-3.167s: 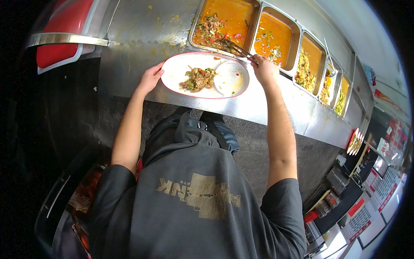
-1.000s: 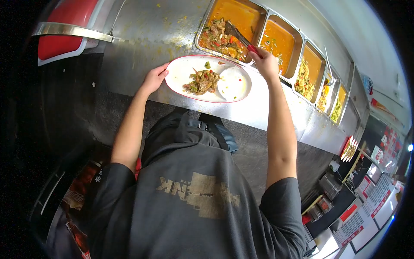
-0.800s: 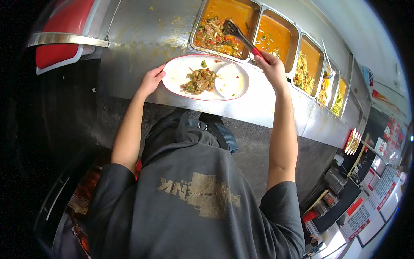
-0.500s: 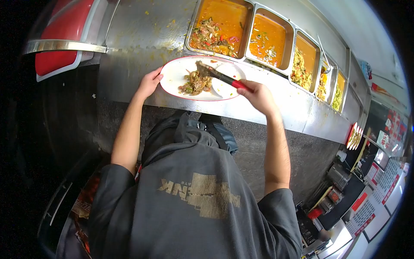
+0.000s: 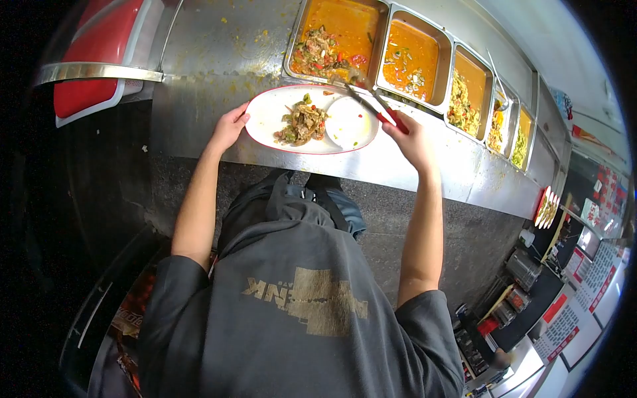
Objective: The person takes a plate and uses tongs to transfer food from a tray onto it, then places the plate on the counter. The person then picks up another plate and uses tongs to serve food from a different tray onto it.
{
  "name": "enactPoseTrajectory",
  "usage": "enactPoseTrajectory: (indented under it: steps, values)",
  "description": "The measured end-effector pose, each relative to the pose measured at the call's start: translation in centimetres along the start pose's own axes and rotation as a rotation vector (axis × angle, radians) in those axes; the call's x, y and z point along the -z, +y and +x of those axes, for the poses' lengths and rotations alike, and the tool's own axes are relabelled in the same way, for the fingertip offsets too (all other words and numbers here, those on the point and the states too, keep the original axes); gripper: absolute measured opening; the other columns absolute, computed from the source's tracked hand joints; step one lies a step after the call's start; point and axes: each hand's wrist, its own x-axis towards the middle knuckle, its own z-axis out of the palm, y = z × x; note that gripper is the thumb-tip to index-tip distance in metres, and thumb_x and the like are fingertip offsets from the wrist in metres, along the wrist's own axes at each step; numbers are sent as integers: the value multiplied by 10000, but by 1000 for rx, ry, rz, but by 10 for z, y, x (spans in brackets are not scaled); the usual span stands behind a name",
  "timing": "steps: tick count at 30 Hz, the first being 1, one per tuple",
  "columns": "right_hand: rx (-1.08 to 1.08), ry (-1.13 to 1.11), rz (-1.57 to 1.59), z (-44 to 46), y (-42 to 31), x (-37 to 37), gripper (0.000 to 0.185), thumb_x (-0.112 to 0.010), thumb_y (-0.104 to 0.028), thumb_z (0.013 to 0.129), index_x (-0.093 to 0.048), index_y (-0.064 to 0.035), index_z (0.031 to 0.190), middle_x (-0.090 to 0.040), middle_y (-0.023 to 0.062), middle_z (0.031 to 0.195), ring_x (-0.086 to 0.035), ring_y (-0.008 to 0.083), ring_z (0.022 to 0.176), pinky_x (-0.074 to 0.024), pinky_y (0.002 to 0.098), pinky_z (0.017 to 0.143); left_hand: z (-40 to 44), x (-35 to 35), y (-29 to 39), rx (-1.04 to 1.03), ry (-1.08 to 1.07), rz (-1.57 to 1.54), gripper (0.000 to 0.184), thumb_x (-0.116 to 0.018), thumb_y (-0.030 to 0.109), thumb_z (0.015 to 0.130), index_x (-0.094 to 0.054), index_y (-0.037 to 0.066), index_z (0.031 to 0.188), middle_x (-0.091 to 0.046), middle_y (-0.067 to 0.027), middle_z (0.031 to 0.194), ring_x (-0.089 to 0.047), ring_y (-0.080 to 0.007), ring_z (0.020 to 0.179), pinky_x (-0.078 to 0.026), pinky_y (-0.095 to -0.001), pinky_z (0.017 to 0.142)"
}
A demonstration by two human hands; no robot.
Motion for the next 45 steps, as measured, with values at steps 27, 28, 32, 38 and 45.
enactPoseTrajectory:
  steps: [27,28,32,38,45]
  values:
    - [101,-79,-519,126,-54,-74,401,-626,-406,896,-637,-229,1255,-706,95,1067,-673,298,982,-525,422,824,-4,-3,6,21,26,-54,396,-578,179,978,-553,35,1345,-652,-128,1263,-621,-192,1131,-455,-311,979]
    - [97,-69,-503,124,-54,-71,390,-624,-405,897,-646,-232,1246,-708,95,1058,-676,299,971,-525,419,821,-4,-2,6,21,20,-54,396,-579,180,977,-553,35,1345,-652,-129,1263,-621,-191,1131,-456,-311,979]
    - [88,-22,-379,124,-32,-61,402,-631,-422,887,-666,-221,1234,-717,111,1026,-682,298,950,-526,403,819,0,-4,-5,7,28,-47,396,-582,182,977,-554,42,1346,-651,-134,1262,-622,-190,1129,-457,-309,975]
    - [88,21,-49,110,-10,-34,391,-693,-370,868,-699,-155,1194,-734,98,940,-699,208,838,-522,325,779,-5,-1,8,25,15,-25,401,-584,180,978,-547,25,1346,-644,-143,1272,-618,-197,1142,-453,-306,985]
    - [-1,-176,223,33,-22,22,351,-709,-185,898,-671,-24,1208,-736,95,986,-639,96,879,-505,272,806,-3,0,4,-2,7,-14,412,-582,178,979,-535,1,1348,-629,-158,1290,-606,-203,1164,-447,-307,997]
